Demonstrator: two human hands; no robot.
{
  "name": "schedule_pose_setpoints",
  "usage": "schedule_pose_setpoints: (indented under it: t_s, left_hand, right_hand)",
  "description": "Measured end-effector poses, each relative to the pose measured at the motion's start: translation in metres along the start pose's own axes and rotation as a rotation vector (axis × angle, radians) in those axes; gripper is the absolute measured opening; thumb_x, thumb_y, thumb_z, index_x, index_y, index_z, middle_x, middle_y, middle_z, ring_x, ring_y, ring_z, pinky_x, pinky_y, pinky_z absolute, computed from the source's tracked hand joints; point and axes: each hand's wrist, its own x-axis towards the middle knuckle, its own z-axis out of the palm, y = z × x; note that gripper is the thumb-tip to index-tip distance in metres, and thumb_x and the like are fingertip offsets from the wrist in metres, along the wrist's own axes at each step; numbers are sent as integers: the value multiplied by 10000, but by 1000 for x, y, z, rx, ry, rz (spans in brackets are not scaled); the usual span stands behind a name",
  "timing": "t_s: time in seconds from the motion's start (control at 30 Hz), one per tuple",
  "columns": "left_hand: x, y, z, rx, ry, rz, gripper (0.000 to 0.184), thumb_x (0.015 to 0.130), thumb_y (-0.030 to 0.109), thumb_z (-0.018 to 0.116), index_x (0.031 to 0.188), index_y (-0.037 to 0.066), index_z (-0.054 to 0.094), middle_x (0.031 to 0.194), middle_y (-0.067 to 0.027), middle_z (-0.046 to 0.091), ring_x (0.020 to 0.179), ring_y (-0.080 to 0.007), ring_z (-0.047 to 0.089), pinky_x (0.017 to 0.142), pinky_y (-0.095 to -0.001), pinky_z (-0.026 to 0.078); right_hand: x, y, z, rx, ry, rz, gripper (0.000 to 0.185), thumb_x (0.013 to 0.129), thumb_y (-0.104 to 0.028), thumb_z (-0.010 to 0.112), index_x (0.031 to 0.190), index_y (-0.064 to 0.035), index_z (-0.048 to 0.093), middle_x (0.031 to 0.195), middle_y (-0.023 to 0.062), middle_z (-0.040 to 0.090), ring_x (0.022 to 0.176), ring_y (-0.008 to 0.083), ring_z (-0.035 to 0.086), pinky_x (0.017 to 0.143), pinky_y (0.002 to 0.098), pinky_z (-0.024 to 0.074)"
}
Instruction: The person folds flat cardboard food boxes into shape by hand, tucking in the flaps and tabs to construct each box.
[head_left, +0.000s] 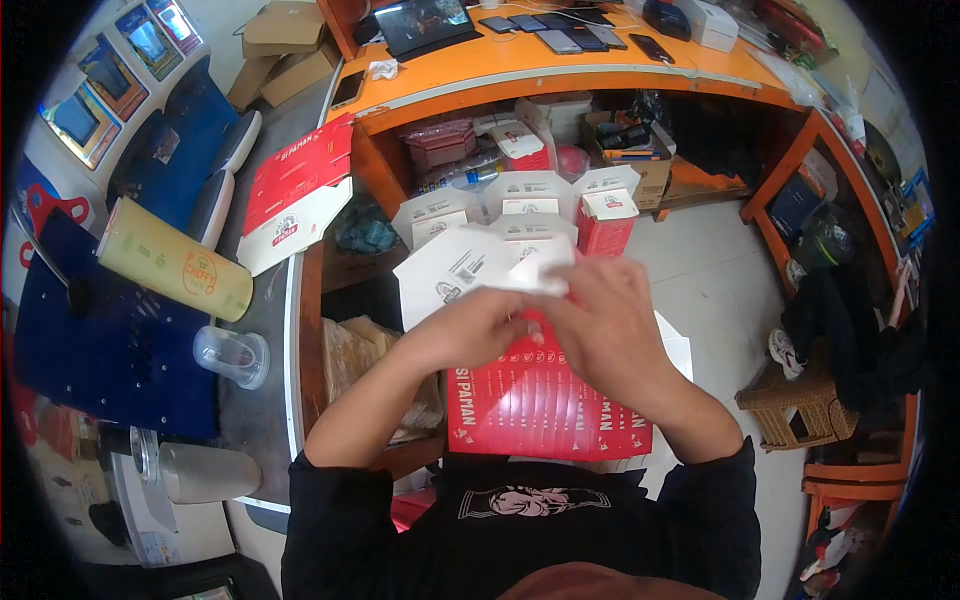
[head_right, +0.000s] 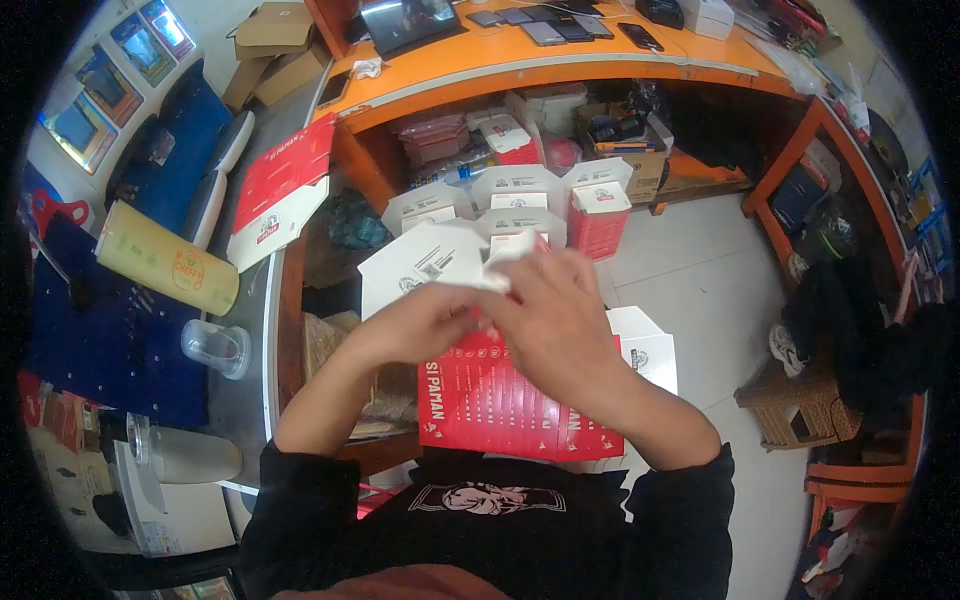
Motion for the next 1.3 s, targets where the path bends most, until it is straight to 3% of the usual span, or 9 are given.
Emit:
schedule_pose_setpoints:
  t_s: [0.03, 0.13, 0.37, 0.5, 0.7, 0.8, 0.9, 1.1, 1.3]
  left_hand:
    - [4, -9, 0, -181, 126, -37, 215, 999, 110, 616, 1159, -26, 661, 1065, -159, 725, 940, -239, 700, 856, -347, 537]
    - [13, -6, -3, -844, 474, -188, 247, 1052, 104, 556, 1271, 9, 621, 1104, -72, 715, 992, -100, 668, 866, -272, 541]
    - [32, -4, 28, -869, 646, 48, 225, 1064, 106, 531, 1244, -8, 603, 1058, -49, 702, 914, -74, 658, 769, -238, 538]
    - [32, 0, 27, -893, 601, 31, 286, 1063, 137, 539, 1310, -3, 575, 1196, -88, 683, 1020, -125, 674, 898, -281, 546]
    - [40, -6, -1, -1025, 632, 78, 265, 1059, 114, 533, 1294, -2, 575, 1191, -105, 689, 1045, -168, 692, 932, -333, 570]
    - [39, -7, -17, -1091, 549, 60, 284, 1031, 63, 570, 1307, -3, 563, 1177, -117, 698, 1048, -186, 700, 952, -356, 573]
    - [41, -18, -8, -1161, 516, 148, 310, 1016, 48, 592, 1324, 35, 560, 1158, -88, 706, 1032, -191, 703, 886, -336, 588]
    - [29, -1, 21, -1150, 467, 281, 415, 997, 51, 639, 1391, 42, 509, 1290, -90, 649, 1170, -192, 642, 968, -379, 563]
    - [15, 23, 56, -1020, 523, 276, 397, 992, -39, 596, 1371, -5, 485, 1334, -102, 604, 1286, -189, 564, 1087, -339, 451]
  right_hand:
    - [2, 1, 7, -29, 181, -1, 249, 762, -52, 719, 1007, -99, 720, 1203, 90, 642, 1134, 294, 587, 1014, 467, 390]
    - [-11, 13, 30, 74, 282, 28, 353, 756, -55, 780, 1095, -85, 688, 1291, 124, 573, 1149, 348, 577, 980, 458, 443]
    - [-17, 20, 61, 304, 294, 84, 482, 706, -169, 900, 1118, -56, 677, 1327, 160, 560, 1168, 373, 607, 938, 441, 542]
    - [-19, 26, 58, 207, 322, 35, 477, 689, -182, 916, 1089, -44, 696, 1300, 165, 601, 1136, 365, 647, 913, 428, 570]
    - [-21, 38, 31, 138, 245, -412, 234, 744, -104, 809, 951, -24, 735, 1086, 122, 727, 1115, 324, 694, 887, 419, 605]
    - [-24, 35, 24, 189, 242, -477, 202, 764, -82, 758, 954, -17, 732, 1057, 111, 737, 1131, 300, 691, 918, 431, 603]
    - [-17, 32, 15, 145, 280, -525, 208, 748, -86, 776, 939, -20, 728, 1065, 102, 728, 1047, 268, 702, 835, 399, 602]
    - [-19, 15, 12, -43, 354, -283, 226, 710, -106, 826, 903, -54, 722, 1023, 58, 704, 880, 217, 656, 692, 355, 479]
    - [-24, 9, 17, -48, 425, -133, 262, 676, -100, 852, 907, -87, 730, 972, 15, 675, 927, 224, 637, 784, 399, 430]
